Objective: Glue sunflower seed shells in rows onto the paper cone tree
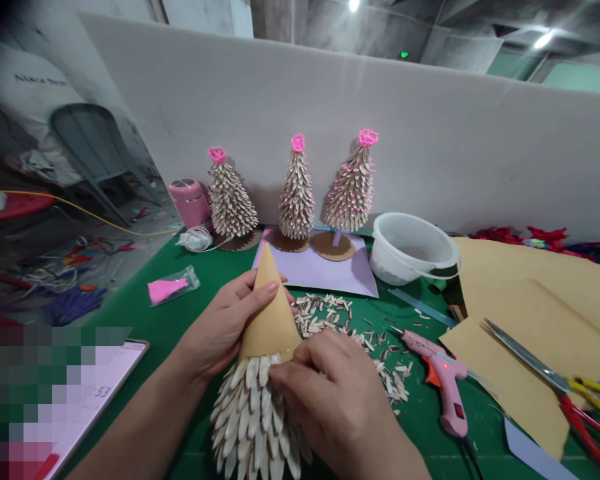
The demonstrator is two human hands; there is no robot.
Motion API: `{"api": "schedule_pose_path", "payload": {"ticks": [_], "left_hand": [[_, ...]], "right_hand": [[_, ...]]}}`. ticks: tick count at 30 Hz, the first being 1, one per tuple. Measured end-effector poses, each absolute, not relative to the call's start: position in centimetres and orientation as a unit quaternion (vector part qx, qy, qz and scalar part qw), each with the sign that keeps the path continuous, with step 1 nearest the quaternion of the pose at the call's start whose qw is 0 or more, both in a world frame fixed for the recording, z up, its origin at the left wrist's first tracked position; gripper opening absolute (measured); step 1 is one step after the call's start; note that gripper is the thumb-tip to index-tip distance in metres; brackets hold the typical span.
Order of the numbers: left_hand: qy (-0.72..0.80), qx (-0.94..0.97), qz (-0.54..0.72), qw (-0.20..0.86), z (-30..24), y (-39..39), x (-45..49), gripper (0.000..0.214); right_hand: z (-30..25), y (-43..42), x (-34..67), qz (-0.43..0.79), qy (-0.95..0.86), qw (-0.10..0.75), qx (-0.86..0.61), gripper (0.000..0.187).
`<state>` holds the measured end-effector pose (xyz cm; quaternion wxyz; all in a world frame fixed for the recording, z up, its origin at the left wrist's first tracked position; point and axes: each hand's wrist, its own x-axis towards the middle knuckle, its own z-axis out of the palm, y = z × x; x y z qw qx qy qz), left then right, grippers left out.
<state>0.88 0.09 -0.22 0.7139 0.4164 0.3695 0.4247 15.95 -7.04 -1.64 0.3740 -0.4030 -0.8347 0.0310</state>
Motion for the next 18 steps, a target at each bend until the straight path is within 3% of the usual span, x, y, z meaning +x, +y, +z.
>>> {"api": "schedule_pose_path", "payload": {"ticks": [18], "left_hand": [[0.373,0.413,0.425,0.714,-0.16,0.02,0.86,0.026]], "right_hand": [[-1.55,-7.19,16.01,0.032,-0.835,0.374,-0.402,0.016]]}}
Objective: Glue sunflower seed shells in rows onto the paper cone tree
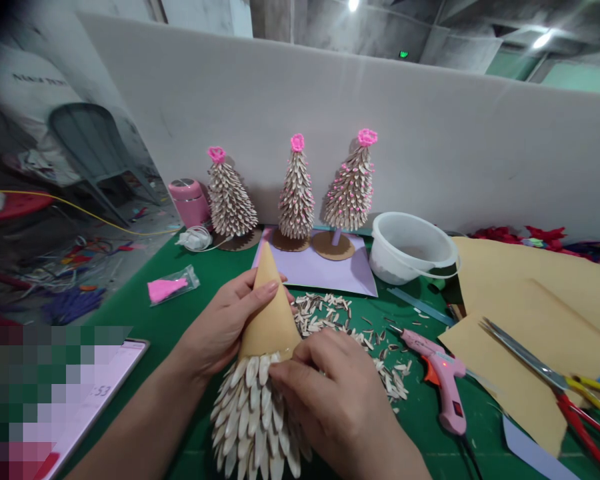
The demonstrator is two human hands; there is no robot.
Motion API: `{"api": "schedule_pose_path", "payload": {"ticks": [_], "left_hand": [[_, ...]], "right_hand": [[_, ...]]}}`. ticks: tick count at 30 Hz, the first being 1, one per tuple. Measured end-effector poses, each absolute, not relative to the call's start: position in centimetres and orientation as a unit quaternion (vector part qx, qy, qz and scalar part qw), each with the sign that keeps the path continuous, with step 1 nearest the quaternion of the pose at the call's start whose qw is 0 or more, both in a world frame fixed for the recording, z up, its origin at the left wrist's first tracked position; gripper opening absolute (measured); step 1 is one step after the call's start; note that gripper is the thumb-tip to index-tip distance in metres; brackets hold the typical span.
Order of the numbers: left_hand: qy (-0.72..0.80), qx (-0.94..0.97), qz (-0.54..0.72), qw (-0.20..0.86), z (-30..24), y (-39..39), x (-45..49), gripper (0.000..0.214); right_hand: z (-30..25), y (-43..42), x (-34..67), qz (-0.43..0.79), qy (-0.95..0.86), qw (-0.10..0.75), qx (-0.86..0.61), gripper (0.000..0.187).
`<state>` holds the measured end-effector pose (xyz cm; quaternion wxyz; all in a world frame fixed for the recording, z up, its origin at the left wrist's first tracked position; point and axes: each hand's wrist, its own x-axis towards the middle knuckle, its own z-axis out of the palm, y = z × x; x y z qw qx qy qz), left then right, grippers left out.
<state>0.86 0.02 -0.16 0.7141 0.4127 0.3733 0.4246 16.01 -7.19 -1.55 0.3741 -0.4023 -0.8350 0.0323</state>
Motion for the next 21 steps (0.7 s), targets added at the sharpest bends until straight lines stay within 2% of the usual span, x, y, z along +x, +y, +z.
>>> {"api": "schedule_pose_path", "payload": {"ticks": [11,15,18,21], "left_hand": [[0.369,0.405,0.425,0.72,0.0,0.1,0.9,0.026],[0.367,0.403,0.425,0.722,0.1,0.0,0.7,0.027],[0.36,0.4,0.429,0.726,0.2,0.1,0.6,0.027],[0.357,0.402,0.429,0.726,0.2,0.1,0.6,0.026]], "right_hand": [[-1.4,-7.2,15.9,0.036,-0.835,0.373,-0.404,0.015],[-0.5,-7.7,16.5,0.125,-0.83,0.371,-0.397,0.026],[-0.1,-8.3,17.2,0.191,-0.795,0.427,-0.385,0.033],[0.0,-8.6,17.9,0.173,-0.758,0.483,-0.403,0.034]]}}
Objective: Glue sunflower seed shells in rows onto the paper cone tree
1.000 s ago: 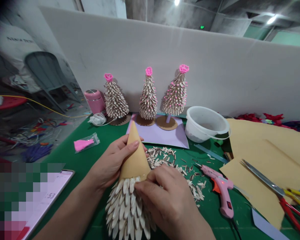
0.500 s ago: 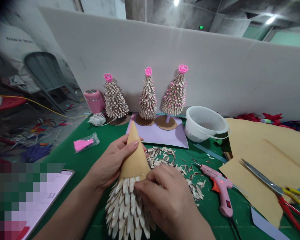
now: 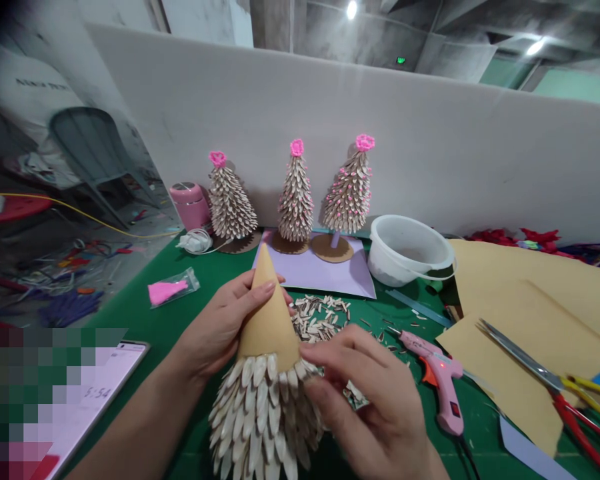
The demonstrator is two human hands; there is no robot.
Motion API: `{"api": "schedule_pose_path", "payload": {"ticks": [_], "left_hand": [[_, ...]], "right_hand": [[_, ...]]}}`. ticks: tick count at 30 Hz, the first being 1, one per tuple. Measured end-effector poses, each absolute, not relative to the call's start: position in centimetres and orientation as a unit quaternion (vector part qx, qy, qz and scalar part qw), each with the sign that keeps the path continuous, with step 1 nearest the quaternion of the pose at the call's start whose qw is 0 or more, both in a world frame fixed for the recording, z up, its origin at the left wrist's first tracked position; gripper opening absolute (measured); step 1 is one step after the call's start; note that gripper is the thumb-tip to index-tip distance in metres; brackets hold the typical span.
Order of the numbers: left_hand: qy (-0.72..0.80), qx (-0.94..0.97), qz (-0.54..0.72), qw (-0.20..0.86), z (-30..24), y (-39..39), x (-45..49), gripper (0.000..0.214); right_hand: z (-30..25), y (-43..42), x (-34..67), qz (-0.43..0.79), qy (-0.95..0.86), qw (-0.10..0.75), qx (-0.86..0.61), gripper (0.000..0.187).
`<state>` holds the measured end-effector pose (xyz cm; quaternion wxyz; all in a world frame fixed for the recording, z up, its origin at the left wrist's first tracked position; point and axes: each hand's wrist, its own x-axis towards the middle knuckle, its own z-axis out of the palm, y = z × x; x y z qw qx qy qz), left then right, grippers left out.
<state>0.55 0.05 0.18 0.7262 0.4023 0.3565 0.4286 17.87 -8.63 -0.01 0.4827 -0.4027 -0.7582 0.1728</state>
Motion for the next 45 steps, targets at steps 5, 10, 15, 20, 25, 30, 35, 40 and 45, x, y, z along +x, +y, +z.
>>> {"api": "schedule_pose_path", "payload": {"ticks": [5,10,15,20,25,30,35,40,45], "left_hand": [[0.35,0.409,0.429,0.726,0.1,0.1,0.6,0.025],[0.366,0.403,0.443,0.712,0.7,0.3,0.1,0.023],[0.392,0.395,0.478,0.679,1.5,0.3,-1.4,0.022],[0.418,0.377,0.473,0.678,1.5,-1.1,-2.3,0.02],[0.434,0.353,0.454,0.693,0.8,-3.5,-2.3,0.017],[0.432,0.316,0.444,0.718,-0.1,-5.8,-1.8,0.015],[0.43,0.266,0.431,0.748,-0.8,-7.1,-1.1,0.014],[0.411,0.259,0.401,0.777,-1.8,-7.2,-0.1,0.013],[0.402,0.25,0.401,0.784,-3.0,-7.0,0.1,0.012]], "right_hand": [[-0.4,-8.3,18.2,0.14,-0.712,0.527,-0.442,0.032],[-1.3,-7.4,18.9,0.159,-0.608,0.6,-0.494,0.023],[-3.2,-7.1,21.1,0.162,-0.561,0.566,-0.582,0.013],[-6.7,-7.7,23.3,0.157,-0.544,0.534,-0.628,0.035],[-10.2,-7.5,23.2,0.158,-0.554,0.487,-0.657,0.024],[-11.1,-7.5,22.3,0.164,-0.631,0.399,-0.644,0.025],[-11.1,-7.7,21.8,0.137,-0.682,0.324,-0.642,0.037],[-11.3,-7.8,21.2,0.129,-0.698,0.297,-0.639,0.036],[-11.3,-7.8,21.2,0.14,-0.699,0.298,-0.635,0.028]]}}
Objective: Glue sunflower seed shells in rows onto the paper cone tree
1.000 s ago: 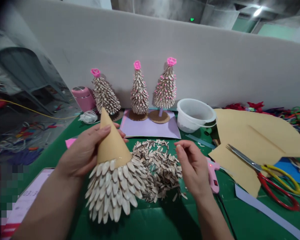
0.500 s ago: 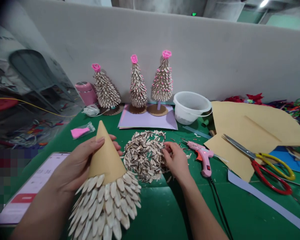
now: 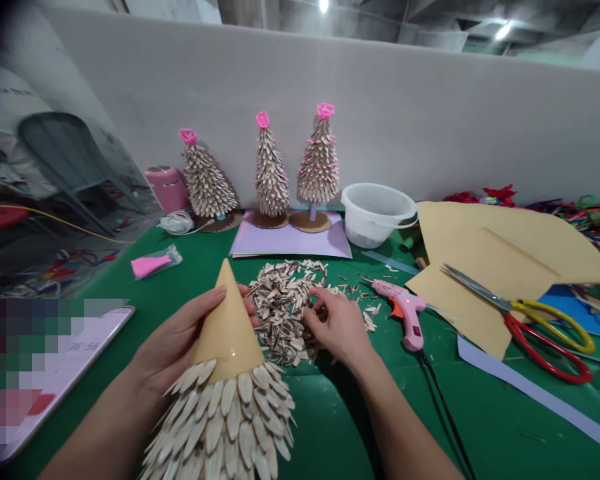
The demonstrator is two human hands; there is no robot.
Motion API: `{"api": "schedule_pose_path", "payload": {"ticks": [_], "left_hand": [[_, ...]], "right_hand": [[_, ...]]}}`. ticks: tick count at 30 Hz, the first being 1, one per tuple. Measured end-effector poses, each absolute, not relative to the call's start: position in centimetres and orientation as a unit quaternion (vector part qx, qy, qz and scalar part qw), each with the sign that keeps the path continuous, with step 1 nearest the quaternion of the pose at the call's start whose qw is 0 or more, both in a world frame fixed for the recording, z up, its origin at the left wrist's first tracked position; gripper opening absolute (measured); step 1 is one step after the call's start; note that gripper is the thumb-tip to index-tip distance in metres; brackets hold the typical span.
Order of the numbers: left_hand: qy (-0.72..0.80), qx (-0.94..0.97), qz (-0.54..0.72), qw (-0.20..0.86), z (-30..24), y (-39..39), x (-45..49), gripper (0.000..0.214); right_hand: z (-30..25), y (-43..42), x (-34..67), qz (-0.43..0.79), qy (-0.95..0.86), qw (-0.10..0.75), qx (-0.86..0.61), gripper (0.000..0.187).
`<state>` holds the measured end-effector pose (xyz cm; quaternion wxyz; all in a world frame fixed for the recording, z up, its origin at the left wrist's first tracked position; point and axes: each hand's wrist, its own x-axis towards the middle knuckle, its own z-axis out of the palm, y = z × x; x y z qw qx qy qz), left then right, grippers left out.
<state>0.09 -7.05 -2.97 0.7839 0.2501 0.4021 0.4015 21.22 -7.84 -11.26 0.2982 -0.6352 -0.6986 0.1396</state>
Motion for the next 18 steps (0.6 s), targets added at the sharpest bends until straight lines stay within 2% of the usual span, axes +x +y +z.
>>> {"api": "schedule_pose_path", "payload": {"ticks": [7,15,18], "left_hand": [[0.377,0.244,0.409,0.794,-3.9,-7.5,-0.3,0.015],[0.358,0.244,0.421,0.797,-5.0,-7.2,-0.3,0.014],[0.35,0.249,0.434,0.792,-5.0,-7.1,-0.5,0.014]], "right_hand": [[-12.2,-5.9,21.2,0.122,-0.671,0.312,-0.662,0.025],[-11.3,-1.5,18.6,0.171,-0.711,0.216,-0.647,0.025],[-10.8,-1.7,18.4,0.203,-0.704,0.206,-0.649,0.025]]}}
